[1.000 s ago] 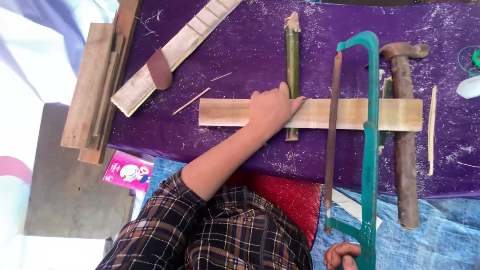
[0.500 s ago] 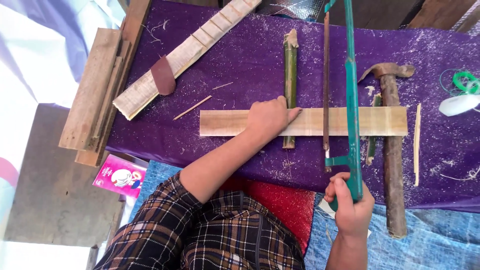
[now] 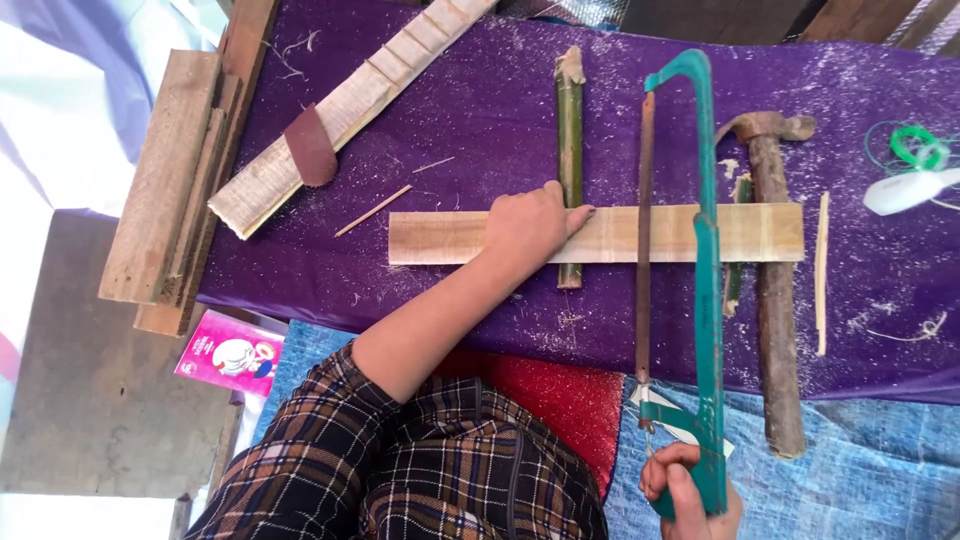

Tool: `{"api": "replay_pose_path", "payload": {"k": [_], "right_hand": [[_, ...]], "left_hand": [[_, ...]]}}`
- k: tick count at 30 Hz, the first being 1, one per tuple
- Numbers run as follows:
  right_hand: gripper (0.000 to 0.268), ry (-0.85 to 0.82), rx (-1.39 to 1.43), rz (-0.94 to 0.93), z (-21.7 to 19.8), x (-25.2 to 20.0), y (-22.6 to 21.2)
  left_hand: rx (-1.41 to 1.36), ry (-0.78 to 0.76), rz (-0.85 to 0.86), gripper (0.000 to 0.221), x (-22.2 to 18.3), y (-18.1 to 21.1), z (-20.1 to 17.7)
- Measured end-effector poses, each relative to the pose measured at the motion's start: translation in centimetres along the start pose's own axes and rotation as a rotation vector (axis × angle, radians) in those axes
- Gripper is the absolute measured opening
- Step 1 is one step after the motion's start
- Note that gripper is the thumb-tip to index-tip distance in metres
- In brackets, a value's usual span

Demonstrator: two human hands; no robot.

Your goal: The person is using a hacksaw to cut through a thin wooden board and then uses a small blade to scrape or carve the surface of the wood.

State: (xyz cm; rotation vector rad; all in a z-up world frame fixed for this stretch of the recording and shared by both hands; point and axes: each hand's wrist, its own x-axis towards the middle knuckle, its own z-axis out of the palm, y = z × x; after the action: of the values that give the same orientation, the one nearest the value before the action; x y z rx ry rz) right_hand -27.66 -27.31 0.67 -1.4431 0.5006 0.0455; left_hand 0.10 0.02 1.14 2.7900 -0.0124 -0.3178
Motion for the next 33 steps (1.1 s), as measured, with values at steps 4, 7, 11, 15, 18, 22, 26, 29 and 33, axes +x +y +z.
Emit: {"api": "replay_pose_path", "payload": {"k": [4, 7, 11, 15, 18, 22, 26, 29, 33], "right_hand": [[0.024, 0.008, -0.013, -0.027, 0.9, 0.4, -1.0], [0.018, -0.002, -0.204, -0.107, 0.8, 0.4, -1.3], [0.020, 0.003, -0.173, -0.031, 0.8, 0.4, -1.4], [0.020, -0.075, -0.196, -0.040, 0.9, 0.4, -1.7], [0.021, -0.084, -0.219, -0.028, 0.6, 0.5, -1.4], [0.019, -0.079, -0.184, 0.017, 1.0, 0.4, -1.5], [0.018, -0.084, -0.179, -0.013, 1.5, 0.4, -1.5], [0.017, -0.018, -0.266, -0.068, 1.4, 0.6, -1.3], [0.018, -0.115, -0.290, -0.131, 1.5, 0.4, -2.1]], "left_hand": [[-0.094, -0.107, -0.061, 0.061, -0.2, 0.3, -1.7], [-0.047, 0.070, 0.081, 0.055, 0.0, -1.0, 0.6], [0.136, 0.369, 0.211, 0.075, -3.2, -2.4, 1.1], [0.336, 0.296, 0.303, 0.106, -5.6, -4.0, 0.0], [0.356, 0.277, 0.292, 0.098, -5.7, -5.8, 0.1], [0.356, 0.345, 0.303, 0.094, -5.5, -6.7, 0.9], [0.371, 0.403, 0.299, 0.088, -5.9, -6.6, 0.8], [0.312, 0.416, 0.343, 0.085, -6.0, -6.0, 0.6], [0.345, 0.465, 0.336, 0.079, -6.0, -6.1, 1.2]]}}
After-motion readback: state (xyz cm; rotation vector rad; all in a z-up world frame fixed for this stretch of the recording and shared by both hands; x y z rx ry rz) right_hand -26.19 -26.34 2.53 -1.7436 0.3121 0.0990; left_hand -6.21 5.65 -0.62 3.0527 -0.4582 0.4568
